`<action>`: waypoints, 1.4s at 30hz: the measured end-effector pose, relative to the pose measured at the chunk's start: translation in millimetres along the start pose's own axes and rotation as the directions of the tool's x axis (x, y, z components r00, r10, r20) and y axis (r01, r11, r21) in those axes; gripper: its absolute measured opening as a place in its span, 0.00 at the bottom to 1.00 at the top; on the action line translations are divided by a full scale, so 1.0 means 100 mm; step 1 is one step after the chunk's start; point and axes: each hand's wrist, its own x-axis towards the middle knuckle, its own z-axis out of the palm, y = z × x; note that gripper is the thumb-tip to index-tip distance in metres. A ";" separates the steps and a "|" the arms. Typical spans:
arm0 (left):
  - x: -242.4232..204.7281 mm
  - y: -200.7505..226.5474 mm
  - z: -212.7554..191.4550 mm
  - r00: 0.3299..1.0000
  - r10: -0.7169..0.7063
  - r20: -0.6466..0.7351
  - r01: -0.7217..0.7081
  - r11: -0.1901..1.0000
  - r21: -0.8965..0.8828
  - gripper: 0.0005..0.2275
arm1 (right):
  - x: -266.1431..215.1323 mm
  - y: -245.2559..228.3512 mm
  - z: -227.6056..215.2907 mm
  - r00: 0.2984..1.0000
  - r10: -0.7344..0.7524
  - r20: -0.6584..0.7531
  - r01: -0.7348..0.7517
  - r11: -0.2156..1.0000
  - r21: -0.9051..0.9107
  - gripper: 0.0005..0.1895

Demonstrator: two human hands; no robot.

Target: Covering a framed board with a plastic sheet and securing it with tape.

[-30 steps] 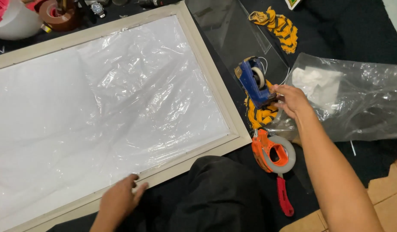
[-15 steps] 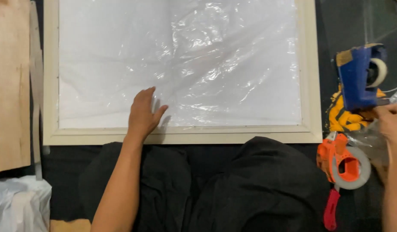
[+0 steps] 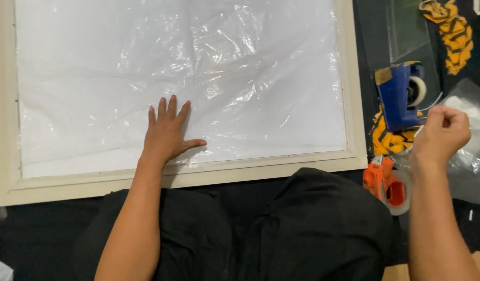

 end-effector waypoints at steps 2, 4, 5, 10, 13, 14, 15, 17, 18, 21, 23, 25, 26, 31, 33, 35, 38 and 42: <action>0.01 0.01 0.04 0.999 -0.036 -0.016 0.036 0.999 -0.013 0.54 | 0.14 -0.90 -0.25 0.997 0.062 0.038 -0.073 0.839 0.540 0.04; 0.05 -0.01 0.12 0.999 -0.032 -0.004 0.032 0.999 -0.002 0.53 | 0.11 -1.67 -0.50 0.990 0.049 0.136 -0.123 0.775 0.620 0.07; 0.05 -0.03 0.16 0.999 -0.035 0.002 0.035 0.999 0.016 0.53 | 0.09 -2.06 -0.60 0.973 0.021 0.230 -0.179 0.696 0.696 0.09; 0.05 -0.02 0.22 0.999 -0.042 0.000 0.042 0.999 -0.030 0.53 | -0.44 -3.10 -0.25 0.725 -0.139 0.675 -0.424 0.683 0.595 0.14; 0.02 0.01 -0.01 0.989 -0.114 0.097 0.118 0.993 -0.028 0.52 | -0.90 -3.23 0.28 0.504 -0.207 0.839 -0.445 0.770 0.457 0.19; 0.02 0.09 -0.10 0.976 -0.135 0.168 0.143 0.989 -0.036 0.51 | -1.06 -3.19 0.45 0.475 -0.173 0.862 -0.440 0.802 0.404 0.20; 0.03 0.07 -0.09 0.973 -0.161 0.168 0.167 0.986 -0.026 0.51 | -1.14 -3.19 0.51 0.461 -0.194 0.866 -0.442 0.796 0.414 0.20; 0.05 0.03 -0.03 0.976 -0.134 0.171 0.145 0.988 -0.053 0.52 | -1.30 -3.19 0.63 0.314 -0.331 0.890 0.030 0.940 0.339 0.24; 0.05 0.03 -0.03 0.973 -0.148 0.174 0.158 0.986 -0.047 0.52 | -1.34 -3.25 0.63 0.303 -0.340 0.890 0.028 0.937 0.349 0.24; 0.07 0.00 0.01 0.974 -0.153 0.168 0.165 0.984 -0.064 0.51 | -1.45 -3.34 0.69 0.130 -0.406 0.905 0.015 0.913 0.407 0.26; 0.09 -0.02 0.08 0.977 -0.149 0.153 0.161 0.984 -0.074 0.52 | -1.57 -3.30 0.81 0.080 -0.437 0.896 0.132 0.896 0.424 0.26; 0.09 -0.04 0.09 0.977 -0.151 0.151 0.163 0.984 -0.068 0.52 | -1.57 -3.34 0.82 0.070 -0.440 0.895 0.176 0.889 0.423 0.26; 0.10 -0.04 0.10 0.979 -0.144 0.147 0.155 0.986 -0.064 0.52 | -1.57 -3.35 0.83 0.067 -0.438 0.897 0.221 0.883 0.414 0.27; 0.09 -0.02 0.09 0.975 -0.171 0.145 0.181 0.982 -0.061 0.53 | -1.53 -3.34 0.89 -0.024 -0.428 0.903 0.285 0.863 0.417 0.28; 0.08 0.03 0.03 0.973 -0.185 0.140 0.193 0.980 -0.047 0.53 | -1.51 -3.40 0.86 -0.034 -0.407 0.913 0.295 0.868 0.398 0.28; 0.05 0.10 -0.08 0.974 -0.188 0.124 0.197 0.978 -0.071 0.53 | -1.48 -3.49 0.79 -0.023 -0.348 0.937 0.261 0.903 0.341 0.30; -0.05 0.25 -0.21 0.976 -0.167 0.138 0.165 0.986 0.026 0.51 | -1.51 -3.44 0.81 -0.021 -0.340 0.940 0.255 0.907 0.334 0.30; -0.42 0.35 -0.24 0.954 -0.279 0.108 0.280 0.960 0.012 0.48 | -1.62 -3.29 0.87 -0.012 -0.410 0.912 0.304 0.867 0.394 0.34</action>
